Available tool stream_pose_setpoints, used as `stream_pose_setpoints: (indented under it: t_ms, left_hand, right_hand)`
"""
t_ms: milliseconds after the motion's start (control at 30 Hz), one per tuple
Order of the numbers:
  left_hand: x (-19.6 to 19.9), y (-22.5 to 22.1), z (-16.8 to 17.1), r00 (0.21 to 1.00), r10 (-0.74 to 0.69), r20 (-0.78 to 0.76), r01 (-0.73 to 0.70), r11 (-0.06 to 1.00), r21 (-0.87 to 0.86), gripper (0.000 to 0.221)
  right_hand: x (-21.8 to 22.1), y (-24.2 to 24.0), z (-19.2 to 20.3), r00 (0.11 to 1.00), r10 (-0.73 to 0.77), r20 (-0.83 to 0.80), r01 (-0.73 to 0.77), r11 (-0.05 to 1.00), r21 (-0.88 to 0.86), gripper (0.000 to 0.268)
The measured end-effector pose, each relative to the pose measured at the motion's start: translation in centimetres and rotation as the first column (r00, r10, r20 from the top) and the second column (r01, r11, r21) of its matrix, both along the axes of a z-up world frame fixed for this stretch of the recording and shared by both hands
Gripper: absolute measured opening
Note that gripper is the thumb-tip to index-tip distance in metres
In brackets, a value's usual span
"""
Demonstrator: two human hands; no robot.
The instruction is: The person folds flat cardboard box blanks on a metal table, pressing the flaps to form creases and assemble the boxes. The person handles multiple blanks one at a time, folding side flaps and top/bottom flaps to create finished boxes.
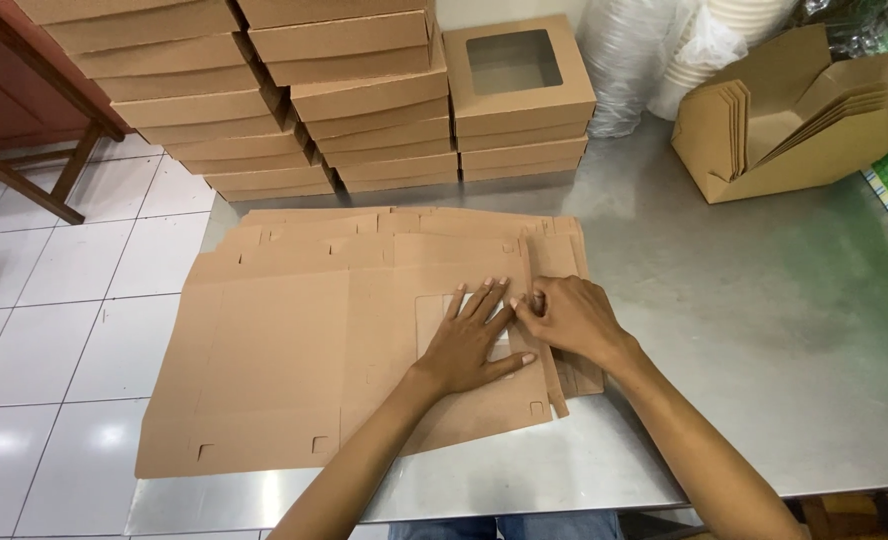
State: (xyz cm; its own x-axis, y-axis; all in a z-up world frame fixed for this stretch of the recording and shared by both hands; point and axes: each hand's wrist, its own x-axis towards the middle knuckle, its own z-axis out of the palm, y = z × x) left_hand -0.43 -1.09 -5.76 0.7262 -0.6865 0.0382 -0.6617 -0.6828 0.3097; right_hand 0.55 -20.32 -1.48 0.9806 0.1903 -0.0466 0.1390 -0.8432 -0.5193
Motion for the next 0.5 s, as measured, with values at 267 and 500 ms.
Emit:
stream_pose_setpoints:
  t_ms: [267, 500]
  left_hand:
    - [-0.1, 0.0, 0.3, 1.0, 0.002, 0.002, -0.002, 1.0, 0.007, 0.085]
    - [-0.4, 0.1, 1.7, 0.993, 0.0, -0.118, -0.004, 0.999, -0.034, 0.098]
  right_hand:
    - [0.5, -1.6, 1.2, 0.997, 0.037, -0.067, -0.025, 0.983, 0.182, 0.021]
    - [0.5, -2.6, 1.8, 0.982, 0.182, -0.053, -0.174, 0.976, 0.131, 0.039]
